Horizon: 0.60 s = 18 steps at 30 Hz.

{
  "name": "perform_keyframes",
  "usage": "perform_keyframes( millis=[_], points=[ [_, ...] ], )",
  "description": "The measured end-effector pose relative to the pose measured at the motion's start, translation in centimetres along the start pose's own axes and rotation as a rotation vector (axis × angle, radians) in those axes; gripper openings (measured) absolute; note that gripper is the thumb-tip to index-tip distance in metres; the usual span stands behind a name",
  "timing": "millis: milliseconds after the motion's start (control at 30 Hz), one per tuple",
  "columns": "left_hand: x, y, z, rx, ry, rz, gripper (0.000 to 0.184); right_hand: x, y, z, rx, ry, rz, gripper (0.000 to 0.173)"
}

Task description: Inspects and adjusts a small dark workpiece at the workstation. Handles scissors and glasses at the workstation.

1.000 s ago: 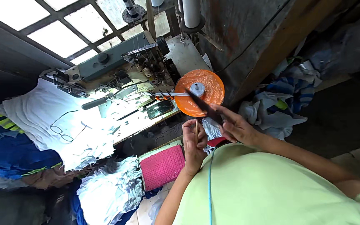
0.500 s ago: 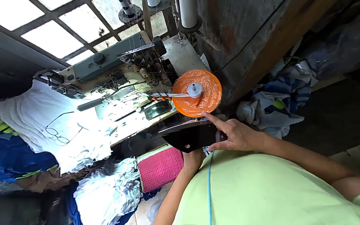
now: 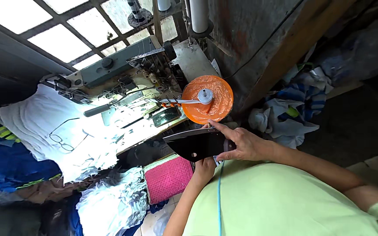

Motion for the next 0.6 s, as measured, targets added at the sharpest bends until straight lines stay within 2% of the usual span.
perform_keyframes(
  millis=[233, 367, 467, 600],
  points=[
    [0.2, 0.3, 0.4, -0.096, -0.177, 0.065, 0.027, 0.0, -0.4, -0.2, 0.094, 0.053, -0.067, 0.091],
    [0.5, 0.3, 0.5, -0.219, -0.205, 0.103, 0.028, -0.1, -0.2, -0.4, 0.129, 0.055, -0.090, 0.089],
    [0.4, 0.1, 0.3, -0.318, -0.123, 0.061, 0.027, -0.1, -0.2, -0.3, 0.149, 0.046, -0.095, 0.089],
    [0.1, -1.0, -0.5, -0.349, 0.080, -0.094, 0.012, 0.0, -0.2, 0.0, 0.151, 0.011, -0.099, 0.091]
  ],
)
Point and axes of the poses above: each hand's wrist, its own x-axis towards the middle knuckle, its own z-axis out of the palm, y = z × x, the point moved 6 cm from there along x, towards the middle knuckle, and after that the axes turned 11 degrees about -x, right-handed, at the moved point
